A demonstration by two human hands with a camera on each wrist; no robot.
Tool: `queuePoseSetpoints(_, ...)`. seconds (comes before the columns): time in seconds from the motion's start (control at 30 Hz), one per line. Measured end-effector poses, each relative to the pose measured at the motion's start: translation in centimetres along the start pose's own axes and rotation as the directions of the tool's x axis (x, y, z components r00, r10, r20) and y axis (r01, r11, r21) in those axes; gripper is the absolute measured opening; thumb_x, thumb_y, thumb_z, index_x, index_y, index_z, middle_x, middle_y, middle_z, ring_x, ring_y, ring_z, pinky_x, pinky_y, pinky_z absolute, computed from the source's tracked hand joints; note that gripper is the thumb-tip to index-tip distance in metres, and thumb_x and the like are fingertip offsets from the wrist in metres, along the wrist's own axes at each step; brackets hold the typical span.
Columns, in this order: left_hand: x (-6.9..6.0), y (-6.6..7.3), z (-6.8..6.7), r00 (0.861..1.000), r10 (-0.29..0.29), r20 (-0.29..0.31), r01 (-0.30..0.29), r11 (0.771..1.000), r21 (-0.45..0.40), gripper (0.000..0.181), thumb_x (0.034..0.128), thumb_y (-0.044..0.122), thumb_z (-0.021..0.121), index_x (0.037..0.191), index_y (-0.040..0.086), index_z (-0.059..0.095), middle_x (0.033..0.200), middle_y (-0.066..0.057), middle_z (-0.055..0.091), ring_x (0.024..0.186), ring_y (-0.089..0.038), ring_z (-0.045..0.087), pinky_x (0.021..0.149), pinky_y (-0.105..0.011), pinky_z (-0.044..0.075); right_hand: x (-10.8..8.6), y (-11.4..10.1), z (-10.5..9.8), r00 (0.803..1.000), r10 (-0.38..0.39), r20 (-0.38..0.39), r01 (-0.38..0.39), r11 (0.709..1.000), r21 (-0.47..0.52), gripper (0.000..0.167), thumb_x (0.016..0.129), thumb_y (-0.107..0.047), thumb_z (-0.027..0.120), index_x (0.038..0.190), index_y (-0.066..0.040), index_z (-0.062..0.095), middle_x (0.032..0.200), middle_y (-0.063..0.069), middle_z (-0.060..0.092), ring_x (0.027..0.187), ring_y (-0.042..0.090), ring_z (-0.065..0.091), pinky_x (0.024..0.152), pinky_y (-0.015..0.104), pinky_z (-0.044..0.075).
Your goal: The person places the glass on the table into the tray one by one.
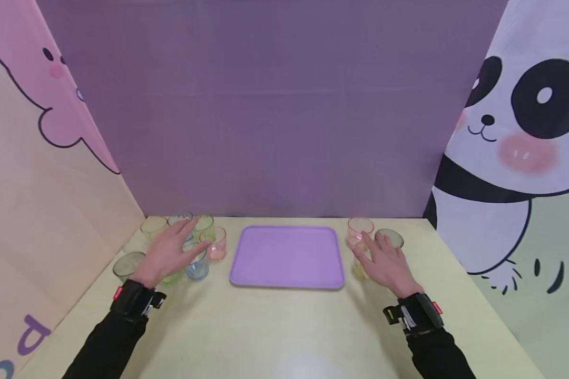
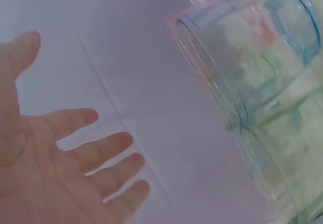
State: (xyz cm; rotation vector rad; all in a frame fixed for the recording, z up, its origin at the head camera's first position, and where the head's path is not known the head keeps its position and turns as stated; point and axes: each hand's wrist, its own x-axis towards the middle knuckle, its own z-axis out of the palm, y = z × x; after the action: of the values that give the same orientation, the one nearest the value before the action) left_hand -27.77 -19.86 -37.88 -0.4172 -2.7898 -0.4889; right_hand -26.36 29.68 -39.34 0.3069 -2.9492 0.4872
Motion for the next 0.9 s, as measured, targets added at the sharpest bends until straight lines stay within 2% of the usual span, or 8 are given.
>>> queuePoseSetpoints(0.17, -0.4, 1.3, 0.4, 1.000, 0.004, -0.005, -0.005, 0.997, -0.080, 0.075, 0.0977, 0.054, 0.047, 0.150, 0.001, 0.035, 0.151, -0.026, 0.038, 0.140, -0.043, 0.035, 0.112, -0.060, 0.032, -0.6, 1.0, -0.3, 1.000, -0.014, -0.005, 0.014, 1.000, 0.026, 0.067, 0.104, -0.046, 0.033, 0.151, 0.002, 0.030, 0.151, 0.041, 0.020, 0.139, 0.057, 0.021, 0.108, 0.071, 0.025)
queuePoseSetpoints(0.37, -0.8, 2.9, 0.8, 0.999, 0.000, -0.044, -0.006, 0.988, -0.152, 0.070, 0.0986, 0.050, 0.049, 0.146, -0.002, 0.041, 0.145, -0.025, 0.046, 0.136, -0.043, 0.041, 0.111, -0.058, 0.034, -0.8, 1.3, -0.5, 1.000, -0.007, 0.005, 0.007, 0.997, 0.073, 0.072, 0.103, -0.050, 0.033, 0.150, 0.004, 0.029, 0.152, 0.040, 0.019, 0.138, 0.057, 0.022, 0.107, 0.071, 0.025)
queuePoseSetpoints(0.53, -0.6, 4.0, 1.0, 0.996, 0.001, -0.085, -0.018, 0.979, -0.205, 0.065, 0.0978, 0.045, 0.054, 0.140, -0.004, 0.048, 0.139, -0.025, 0.053, 0.131, -0.042, 0.048, 0.109, -0.056, 0.038, -1.0, 1.3, -0.4, 0.999, -0.014, -0.040, 0.017, 0.997, 0.076, 0.072, 0.102, -0.046, 0.040, 0.146, 0.010, 0.032, 0.147, 0.041, 0.029, 0.132, 0.057, 0.033, 0.102, 0.072, 0.032)
queuePoseSetpoints(0.73, -0.2, 5.1, 1.3, 0.987, 0.009, -0.159, -0.042, 0.978, -0.204, 0.056, 0.0954, 0.037, 0.061, 0.132, -0.005, 0.056, 0.126, -0.024, 0.063, 0.118, -0.039, 0.059, 0.100, -0.052, 0.047, -0.8, 1.5, -0.6, 0.990, -0.043, -0.138, 0.054, 0.995, 0.078, 0.066, 0.100, -0.040, 0.051, 0.138, 0.013, 0.043, 0.138, 0.037, 0.045, 0.123, 0.054, 0.045, 0.099, 0.067, 0.039)
queuePoseSetpoints(0.9, -0.5, 6.1, 2.7, 0.980, 0.047, -0.196, -0.079, 0.984, -0.160, 0.037, 0.0941, 0.028, 0.064, 0.117, -0.001, 0.064, 0.104, -0.016, 0.070, 0.095, -0.030, 0.066, 0.081, -0.044, 0.055, -0.9, 1.8, -0.5, 0.985, -0.003, -0.173, 0.021, 0.994, 0.105, 0.066, 0.098, -0.042, 0.054, 0.138, 0.010, 0.045, 0.138, 0.035, 0.047, 0.125, 0.053, 0.045, 0.100, 0.065, 0.039)
